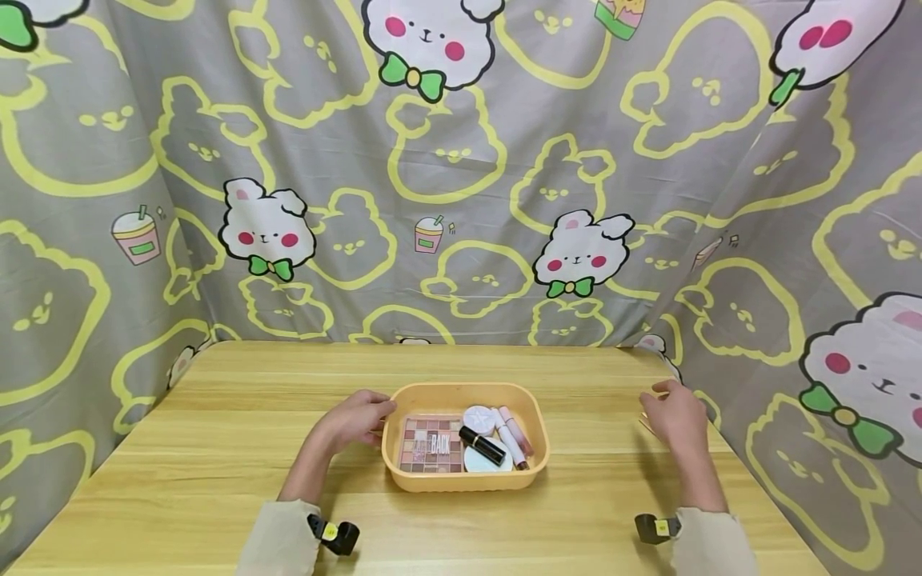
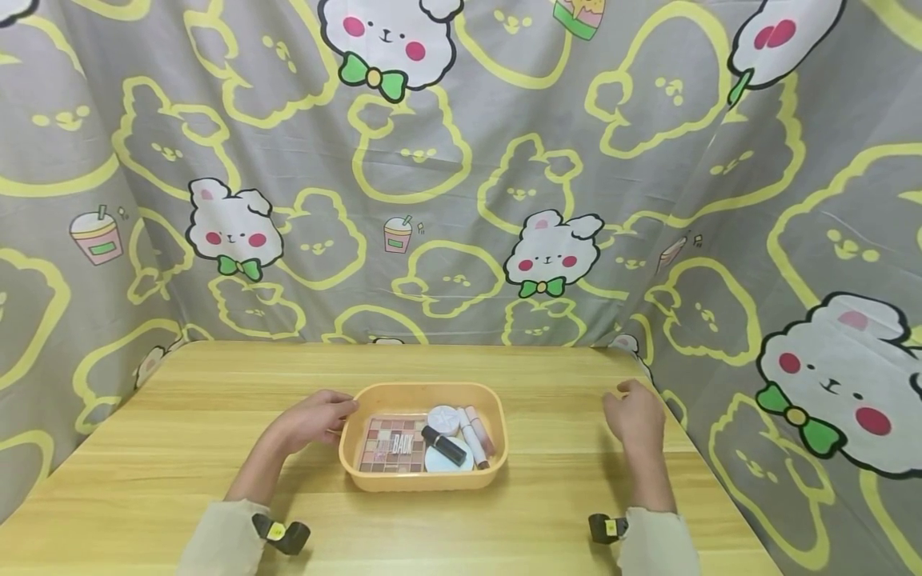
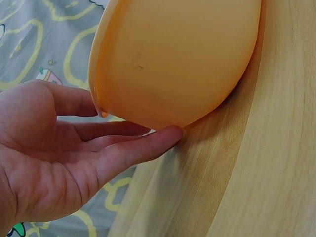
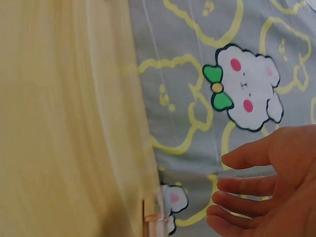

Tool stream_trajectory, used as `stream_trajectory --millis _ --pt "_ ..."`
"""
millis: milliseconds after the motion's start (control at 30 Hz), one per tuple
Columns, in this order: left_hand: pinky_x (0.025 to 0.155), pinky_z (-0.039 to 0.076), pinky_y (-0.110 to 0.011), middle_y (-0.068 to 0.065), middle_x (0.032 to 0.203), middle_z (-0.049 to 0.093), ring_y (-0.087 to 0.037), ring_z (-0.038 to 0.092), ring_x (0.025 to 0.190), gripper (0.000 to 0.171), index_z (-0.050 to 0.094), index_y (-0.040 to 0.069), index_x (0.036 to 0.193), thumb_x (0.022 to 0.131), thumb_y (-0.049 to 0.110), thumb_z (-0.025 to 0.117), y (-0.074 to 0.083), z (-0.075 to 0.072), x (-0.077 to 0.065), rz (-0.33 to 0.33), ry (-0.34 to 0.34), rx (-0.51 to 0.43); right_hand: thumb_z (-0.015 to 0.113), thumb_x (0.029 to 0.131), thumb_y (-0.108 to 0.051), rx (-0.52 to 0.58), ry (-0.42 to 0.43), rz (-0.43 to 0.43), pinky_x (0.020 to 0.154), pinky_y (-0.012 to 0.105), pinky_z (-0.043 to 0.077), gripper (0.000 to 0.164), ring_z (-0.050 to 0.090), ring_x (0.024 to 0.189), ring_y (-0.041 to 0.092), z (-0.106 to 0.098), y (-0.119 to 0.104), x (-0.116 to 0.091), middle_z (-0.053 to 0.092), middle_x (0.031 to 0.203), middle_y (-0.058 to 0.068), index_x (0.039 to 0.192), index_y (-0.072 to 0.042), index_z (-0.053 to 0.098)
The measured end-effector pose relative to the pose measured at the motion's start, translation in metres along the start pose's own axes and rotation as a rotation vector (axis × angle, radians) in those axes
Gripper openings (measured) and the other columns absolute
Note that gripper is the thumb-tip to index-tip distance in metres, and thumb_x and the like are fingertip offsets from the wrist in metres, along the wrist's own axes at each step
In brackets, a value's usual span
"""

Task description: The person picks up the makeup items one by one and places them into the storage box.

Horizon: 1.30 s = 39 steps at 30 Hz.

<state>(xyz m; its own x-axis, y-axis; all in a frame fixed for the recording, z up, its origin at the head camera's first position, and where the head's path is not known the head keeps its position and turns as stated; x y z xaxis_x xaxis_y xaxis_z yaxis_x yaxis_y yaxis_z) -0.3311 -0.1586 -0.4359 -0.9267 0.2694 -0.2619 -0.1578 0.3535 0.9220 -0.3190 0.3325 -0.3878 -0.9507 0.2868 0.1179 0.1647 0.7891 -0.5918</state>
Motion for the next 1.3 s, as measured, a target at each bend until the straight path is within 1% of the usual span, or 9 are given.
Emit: stream_trajectory --millis 67,167,300,467,533,733,900,1100,1300 --pt "0.078 0.061 -0.037 -0.020 0.115 0.069 -0.023 0.070 0.099 0.044 0.053 -0.013 0.137 0.108 0.018 0.041 0.000 0.000 0.000 0.001 -0.002 -0.002 0.048 0.099 -0.026 -0.010 -0.006 0.016 0.092 0.060 0.044 0.050 0.053 0.111 0.055 0.000 0.006 0.001 0.062 0.121 0.035 0.132 0.011 0.055" --pt "0.079 0.062 -0.037 -0.022 0.117 0.069 -0.025 0.070 0.102 0.045 0.051 -0.014 0.138 0.108 0.018 0.041 0.000 0.001 0.000 0.010 -0.018 0.001 0.048 0.097 -0.024 -0.037 -0.014 0.019 0.092 0.061 0.044 0.050 0.053 0.111 0.056 0.001 0.013 0.003 0.062 0.121 0.036 0.130 0.013 0.056" --pt "0.080 0.062 -0.038 -0.024 0.120 0.067 -0.027 0.070 0.104 0.046 0.050 -0.015 0.139 0.109 0.019 0.040 0.001 0.002 -0.001 0.021 -0.038 0.003 0.048 0.096 -0.025 -0.062 -0.036 0.032 0.097 0.064 0.043 0.052 0.049 0.116 0.060 0.003 0.020 0.006 0.060 0.125 0.036 0.131 0.013 0.055" --pt "0.078 0.062 -0.038 -0.024 0.120 0.067 -0.028 0.070 0.104 0.045 0.051 -0.014 0.138 0.108 0.019 0.041 0.002 0.002 -0.001 0.022 -0.032 0.003 0.049 0.096 -0.027 -0.071 -0.072 0.060 0.104 0.066 0.038 0.055 0.042 0.123 0.063 0.007 0.030 0.008 0.056 0.133 0.036 0.133 0.013 0.054" --pt "0.078 0.062 -0.038 -0.024 0.120 0.067 -0.028 0.070 0.104 0.045 0.051 -0.014 0.138 0.108 0.018 0.041 0.002 0.002 -0.002 0.020 -0.027 0.002 0.050 0.096 -0.027 -0.086 -0.079 0.054 0.104 0.066 0.038 0.054 0.042 0.122 0.064 0.009 0.033 0.008 0.055 0.133 0.037 0.132 0.013 0.054" --pt "0.078 0.062 -0.037 -0.024 0.121 0.067 -0.028 0.070 0.104 0.045 0.050 -0.015 0.138 0.108 0.018 0.041 0.001 0.003 -0.001 0.023 -0.033 0.004 0.054 0.096 -0.028 -0.117 -0.084 0.046 0.104 0.063 0.039 0.053 0.045 0.121 0.061 0.013 0.040 0.011 0.052 0.134 0.039 0.128 0.015 0.055" --pt "0.075 0.061 -0.035 -0.023 0.117 0.068 -0.025 0.070 0.100 0.043 0.053 -0.013 0.136 0.108 0.017 0.041 0.001 0.002 0.000 0.019 -0.023 0.006 0.056 0.097 -0.030 -0.124 -0.091 0.055 0.105 0.063 0.039 0.055 0.045 0.122 0.060 0.015 0.045 0.012 0.051 0.135 0.039 0.129 0.015 0.054" --pt "0.076 0.061 -0.036 -0.022 0.117 0.069 -0.026 0.070 0.100 0.043 0.054 -0.013 0.136 0.108 0.017 0.041 0.001 0.002 0.000 0.015 -0.016 0.002 0.055 0.097 -0.032 -0.150 -0.131 0.033 0.104 0.063 0.041 0.058 0.046 0.121 0.061 0.018 0.048 0.012 0.052 0.133 0.040 0.127 0.017 0.054" --pt "0.077 0.062 -0.037 -0.021 0.117 0.069 -0.025 0.070 0.101 0.043 0.054 -0.013 0.137 0.108 0.017 0.042 0.000 0.002 0.000 0.002 -0.005 -0.010 0.051 0.097 -0.031 -0.170 -0.172 0.039 0.103 0.064 0.041 0.058 0.045 0.120 0.063 0.021 0.050 0.011 0.051 0.135 0.040 0.132 0.015 0.051"
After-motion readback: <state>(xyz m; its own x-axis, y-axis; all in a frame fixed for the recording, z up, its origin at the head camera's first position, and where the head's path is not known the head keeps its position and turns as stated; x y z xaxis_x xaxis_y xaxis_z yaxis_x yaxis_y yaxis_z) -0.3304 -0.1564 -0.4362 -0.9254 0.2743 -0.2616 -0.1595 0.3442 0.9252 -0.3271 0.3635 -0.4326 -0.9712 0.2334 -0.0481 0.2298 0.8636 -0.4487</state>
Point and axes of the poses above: each hand's wrist, its own x-axis towards the middle knuckle, its own z-axis out of the palm, y = z × x, the point moved 6 cm from there along x, towards the middle knuckle
